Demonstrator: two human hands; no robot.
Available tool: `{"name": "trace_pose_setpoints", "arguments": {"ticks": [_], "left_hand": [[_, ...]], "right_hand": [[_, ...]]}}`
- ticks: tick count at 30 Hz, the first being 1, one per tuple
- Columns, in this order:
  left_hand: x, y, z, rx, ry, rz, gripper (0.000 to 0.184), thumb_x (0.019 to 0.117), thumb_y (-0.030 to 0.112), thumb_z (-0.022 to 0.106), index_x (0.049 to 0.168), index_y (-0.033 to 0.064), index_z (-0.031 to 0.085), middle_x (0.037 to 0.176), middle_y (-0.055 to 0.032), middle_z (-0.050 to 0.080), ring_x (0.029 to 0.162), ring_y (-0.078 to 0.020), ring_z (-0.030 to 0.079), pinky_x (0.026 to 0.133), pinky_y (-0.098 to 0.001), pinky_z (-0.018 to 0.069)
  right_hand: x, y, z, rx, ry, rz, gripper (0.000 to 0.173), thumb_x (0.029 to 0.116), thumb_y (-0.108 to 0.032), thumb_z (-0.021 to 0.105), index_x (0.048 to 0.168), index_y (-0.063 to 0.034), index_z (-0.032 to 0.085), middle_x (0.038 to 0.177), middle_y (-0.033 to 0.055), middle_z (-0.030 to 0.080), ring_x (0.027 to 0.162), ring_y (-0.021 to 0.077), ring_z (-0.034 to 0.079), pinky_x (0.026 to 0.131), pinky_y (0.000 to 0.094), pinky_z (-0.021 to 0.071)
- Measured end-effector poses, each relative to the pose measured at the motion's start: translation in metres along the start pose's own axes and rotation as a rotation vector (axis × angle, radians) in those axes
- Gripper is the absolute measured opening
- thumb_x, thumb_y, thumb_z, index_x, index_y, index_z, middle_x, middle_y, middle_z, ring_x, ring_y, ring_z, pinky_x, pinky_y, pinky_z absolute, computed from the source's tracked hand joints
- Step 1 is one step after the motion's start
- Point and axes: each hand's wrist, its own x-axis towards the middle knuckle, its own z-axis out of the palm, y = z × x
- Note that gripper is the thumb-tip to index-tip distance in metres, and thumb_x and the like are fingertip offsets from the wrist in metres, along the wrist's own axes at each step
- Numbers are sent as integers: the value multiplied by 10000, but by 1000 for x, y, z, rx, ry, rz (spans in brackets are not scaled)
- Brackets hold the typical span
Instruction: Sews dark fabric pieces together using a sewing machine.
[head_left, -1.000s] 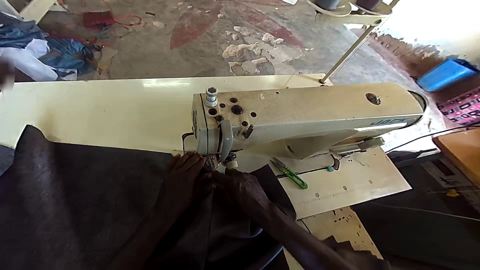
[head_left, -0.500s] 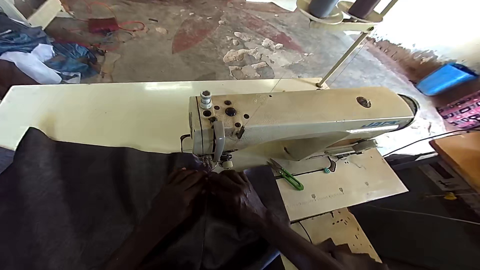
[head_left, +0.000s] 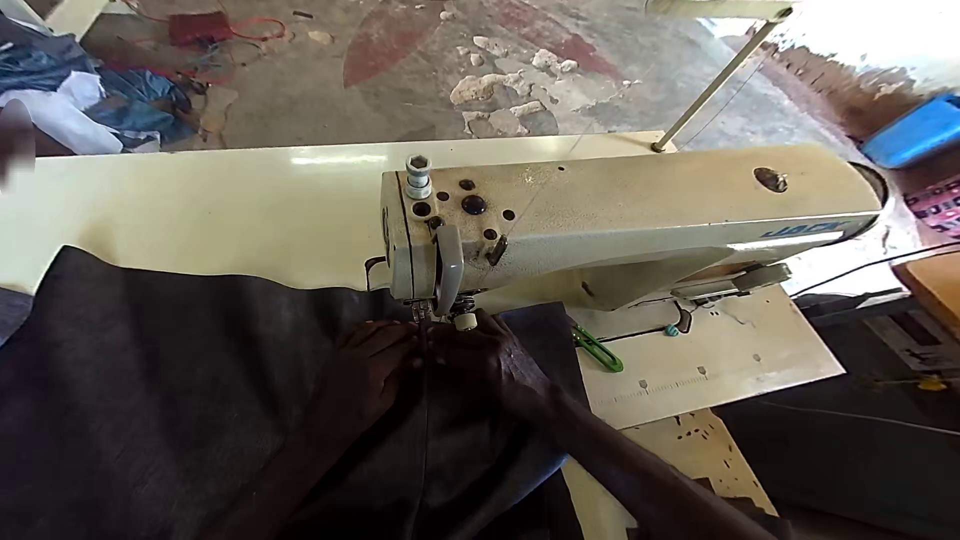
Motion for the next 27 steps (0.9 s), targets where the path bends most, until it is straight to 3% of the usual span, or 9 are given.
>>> {"name": "trace_pose_setpoints", "arguments": {"ticks": [5, 10, 14, 16, 18, 20, 23, 27], "left_hand": [[6, -2, -1, 15, 6, -23, 381, 1040, 437, 515, 1180, 188, 766, 1327, 29, 677, 1294, -164, 586, 1118, -450, 442], [16, -1, 1, 55, 37, -19, 380, 1037, 436, 520, 1158, 178, 772, 1292, 26, 692, 1265, -177, 601, 1090, -448, 455], [13, -1, -2, 106, -3, -4, 427, 1060, 440, 447, 1196, 173, 752, 1325, -2, 672, 1280, -225, 592, 1083, -498, 455], [11, 1, -1, 84, 30, 47, 438, 1071, 418, 431, 1190, 150, 757, 1319, -45, 682, 1271, -276, 607, 1095, -552, 441], [1, 2, 0, 54, 57, 92, 418, 1076, 393, 433, 1182, 155, 760, 1312, -52, 693, 1279, -288, 609, 1110, -568, 423], [-13, 4, -6, 16, -8, 105, 408, 1085, 401, 428, 1243, 176, 729, 1371, -39, 666, 1318, -267, 585, 1131, -543, 396], [-20, 6, -18, -94, -183, 96, 395, 1075, 340, 501, 1337, 104, 679, 1465, -124, 590, 1400, -358, 504, 1167, -595, 349], [-19, -1, -10, -97, -199, 108, 396, 1070, 334, 512, 1331, 83, 673, 1467, -153, 579, 1403, -370, 492, 1173, -578, 337]], "right_hand": [[7, 8, -1, 16, -22, 3, 226, 1028, -257, 585, 1137, -217, 780, 1238, -32, 706, 1168, 183, 614, 935, 393, 511], [15, 16, -7, -24, -18, -41, 221, 1017, -257, 586, 1082, -216, 793, 1140, -37, 729, 1113, 184, 622, 890, 395, 496], [9, -14, -27, -97, -18, 69, 206, 1017, -328, 604, 1084, -219, 765, 1198, -36, 699, 1264, 184, 566, 1124, 439, 408], [-17, -29, -42, -40, 126, 240, 238, 1029, -300, 591, 1125, -180, 773, 1291, -10, 687, 1329, 187, 553, 1163, 447, 410], [-54, -27, -56, -64, 359, 466, 249, 1030, -200, 554, 1153, -151, 764, 1305, -10, 691, 1302, 181, 588, 1124, 444, 473], [-92, -9, -64, -140, 462, 661, 287, 1018, -158, 533, 1210, -149, 746, 1325, 6, 683, 1289, 209, 599, 1079, 469, 498], [-136, 17, -70, -236, 294, 790, 290, 1034, -242, 549, 1235, -190, 751, 1357, -24, 672, 1305, 204, 585, 1062, 463, 498], [-158, 36, -84, -370, 294, 781, 314, 1014, -154, 524, 1196, -208, 774, 1290, -48, 708, 1191, 178, 646, 970, 418, 541]]}}
